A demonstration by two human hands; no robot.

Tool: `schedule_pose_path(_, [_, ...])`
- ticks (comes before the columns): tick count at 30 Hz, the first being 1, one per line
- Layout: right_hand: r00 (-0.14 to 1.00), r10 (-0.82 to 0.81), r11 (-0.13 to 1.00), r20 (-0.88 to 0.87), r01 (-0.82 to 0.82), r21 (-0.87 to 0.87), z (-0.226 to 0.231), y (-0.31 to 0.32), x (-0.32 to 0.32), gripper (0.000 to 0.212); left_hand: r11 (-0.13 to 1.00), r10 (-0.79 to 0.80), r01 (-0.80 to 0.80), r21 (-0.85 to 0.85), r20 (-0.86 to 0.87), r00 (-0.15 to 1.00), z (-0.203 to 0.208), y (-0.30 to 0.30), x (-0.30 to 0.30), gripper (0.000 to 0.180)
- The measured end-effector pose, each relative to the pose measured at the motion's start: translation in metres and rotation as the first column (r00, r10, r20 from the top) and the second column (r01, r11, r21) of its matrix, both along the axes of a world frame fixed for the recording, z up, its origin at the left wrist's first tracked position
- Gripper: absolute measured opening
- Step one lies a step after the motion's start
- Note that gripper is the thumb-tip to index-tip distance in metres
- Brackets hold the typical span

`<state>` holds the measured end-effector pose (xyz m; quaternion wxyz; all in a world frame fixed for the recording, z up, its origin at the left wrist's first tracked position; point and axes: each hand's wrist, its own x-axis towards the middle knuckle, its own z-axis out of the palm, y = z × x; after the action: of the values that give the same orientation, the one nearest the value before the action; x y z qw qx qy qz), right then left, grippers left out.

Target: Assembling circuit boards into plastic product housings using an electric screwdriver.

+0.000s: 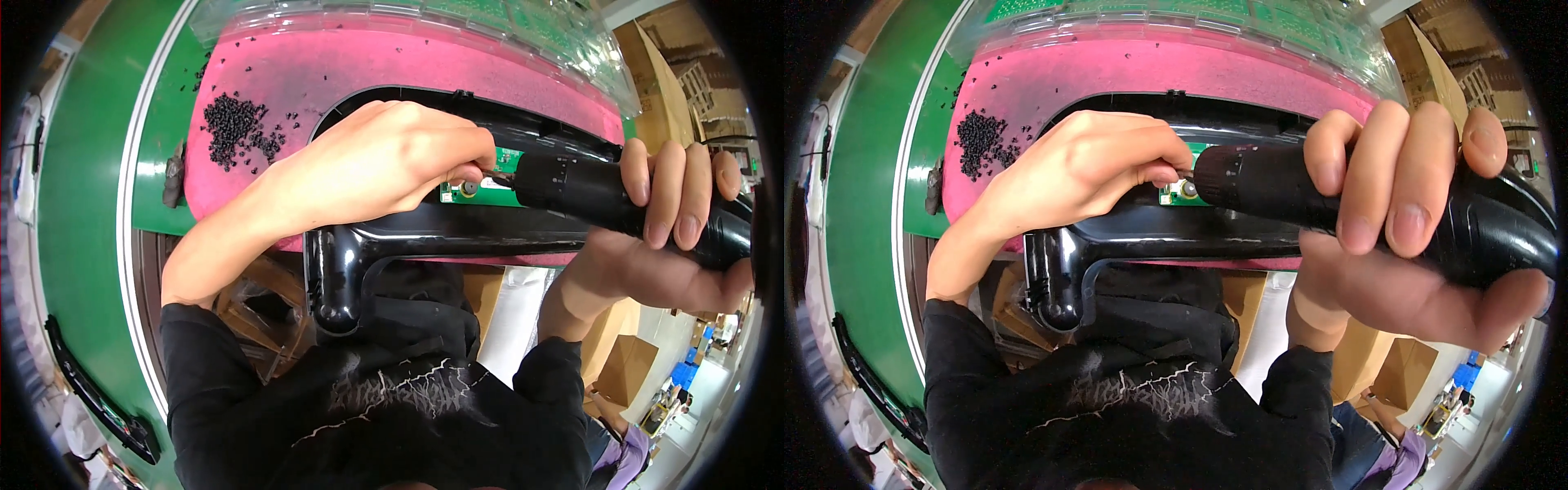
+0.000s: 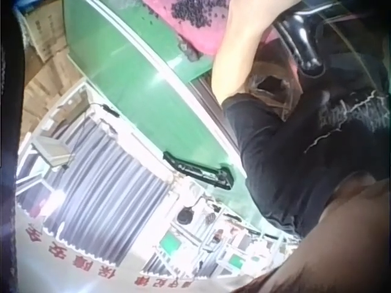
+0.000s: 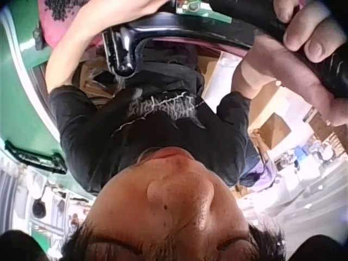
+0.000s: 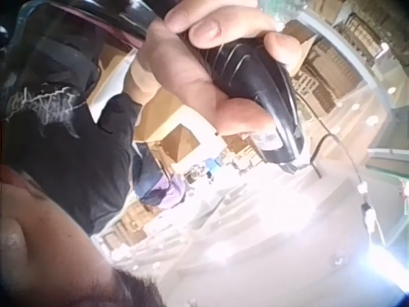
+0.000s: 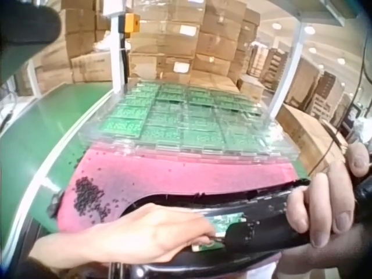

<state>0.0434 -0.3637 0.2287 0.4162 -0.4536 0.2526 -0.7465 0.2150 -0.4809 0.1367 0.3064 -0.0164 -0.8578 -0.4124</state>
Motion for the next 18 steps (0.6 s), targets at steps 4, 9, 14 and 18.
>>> schedule_pose_path(4, [0.999, -0.035, 0.999, 0.006, 0.034, 0.027, -0.002, -0.004, 0.005, 0.056, 0.999, 0.047, -0.047, -0.009, 0.058, 0.997, 0.0, 0.001, 0.003, 0.014])
schedule_pose_path(9, [0.997, -0.074, 0.996, 0.012, 0.073, 0.059, 0.001, -0.006, 0.007, 0.059, 0.987, 0.157, -0.156, -0.038, 0.022, 0.987, 0.005, -0.001, 0.006, 0.014])
schedule_pose_path(14, [0.996, -0.016, 0.999, -0.087, 0.02, 0.042, -0.014, -0.016, 0.004, 0.061, 0.972, 0.209, -0.212, -0.105, -0.04, 0.977, 0.005, -0.004, 0.008, 0.018])
schedule_pose_path(18, [0.994, -0.109, 0.992, -0.018, 0.11, 0.059, -0.017, -0.017, 0.011, 0.062, 0.971, 0.226, -0.227, -0.069, -0.024, 0.974, 0.007, -0.005, 0.008, 0.019])
